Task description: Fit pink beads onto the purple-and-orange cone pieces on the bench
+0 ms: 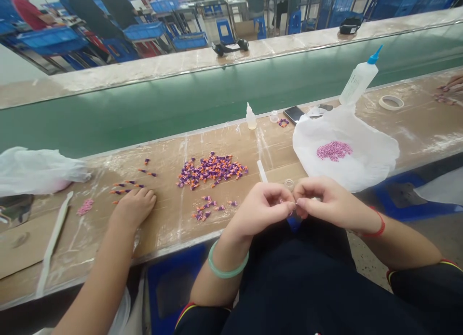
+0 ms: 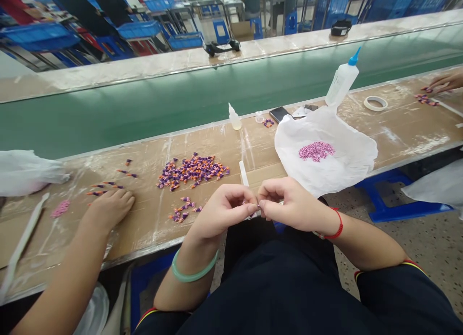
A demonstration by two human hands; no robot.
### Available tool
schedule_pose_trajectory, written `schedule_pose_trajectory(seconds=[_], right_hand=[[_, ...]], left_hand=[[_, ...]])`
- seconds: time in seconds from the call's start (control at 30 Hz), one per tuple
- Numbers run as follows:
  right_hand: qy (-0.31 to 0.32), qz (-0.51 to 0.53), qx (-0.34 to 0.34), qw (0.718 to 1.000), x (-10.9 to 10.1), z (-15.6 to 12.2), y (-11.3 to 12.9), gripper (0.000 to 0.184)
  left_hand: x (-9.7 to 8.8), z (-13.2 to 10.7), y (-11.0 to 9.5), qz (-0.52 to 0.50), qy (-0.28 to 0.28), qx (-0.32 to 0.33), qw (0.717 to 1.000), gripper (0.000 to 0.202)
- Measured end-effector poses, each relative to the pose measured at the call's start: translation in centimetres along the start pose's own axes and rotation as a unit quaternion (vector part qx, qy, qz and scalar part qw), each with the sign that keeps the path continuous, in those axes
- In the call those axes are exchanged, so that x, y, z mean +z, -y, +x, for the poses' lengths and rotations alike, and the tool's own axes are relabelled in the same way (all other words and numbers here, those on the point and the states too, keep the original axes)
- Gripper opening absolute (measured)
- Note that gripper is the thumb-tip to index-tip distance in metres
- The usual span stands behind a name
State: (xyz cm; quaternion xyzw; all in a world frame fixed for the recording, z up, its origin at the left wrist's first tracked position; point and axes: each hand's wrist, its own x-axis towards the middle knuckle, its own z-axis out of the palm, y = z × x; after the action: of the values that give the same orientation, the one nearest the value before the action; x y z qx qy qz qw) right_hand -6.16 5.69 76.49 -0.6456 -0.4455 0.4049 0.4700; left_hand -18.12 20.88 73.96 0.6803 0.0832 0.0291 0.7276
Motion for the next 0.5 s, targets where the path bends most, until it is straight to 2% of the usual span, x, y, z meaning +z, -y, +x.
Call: schedule_pose_trajectory(seconds=[0.17, 0.3, 0.4, 0.5], right_hand=[[-0.007, -0.021, -0.024, 0.999, 0.3, 0.3, -0.5, 0.009], [0.002, -0.019, -0.075, 0.997, 0.5, 0.5, -0.8, 0.011], [0.012, -0.089, -0.124, 0.988, 0.2, 0.7, -0.9, 0.013], [0.008, -0.205, -0.162, 0.965, -0.7, 1.5, -1.4, 0.014]], left_hand=[[-0.5, 0.0, 0.4, -0.012, 0.010, 0.007, 1.000, 0.022], [-1.2, -0.3, 1.1, -0.060, 0.004, 0.007, 0.998, 0.028], [-1.9, -0.9, 2.0, -0.085, -0.023, 0.008, 0.996, 0.030], [-2.5, -1.6, 3.2, -0.091, -0.068, 0.000, 0.994, 0.031]])
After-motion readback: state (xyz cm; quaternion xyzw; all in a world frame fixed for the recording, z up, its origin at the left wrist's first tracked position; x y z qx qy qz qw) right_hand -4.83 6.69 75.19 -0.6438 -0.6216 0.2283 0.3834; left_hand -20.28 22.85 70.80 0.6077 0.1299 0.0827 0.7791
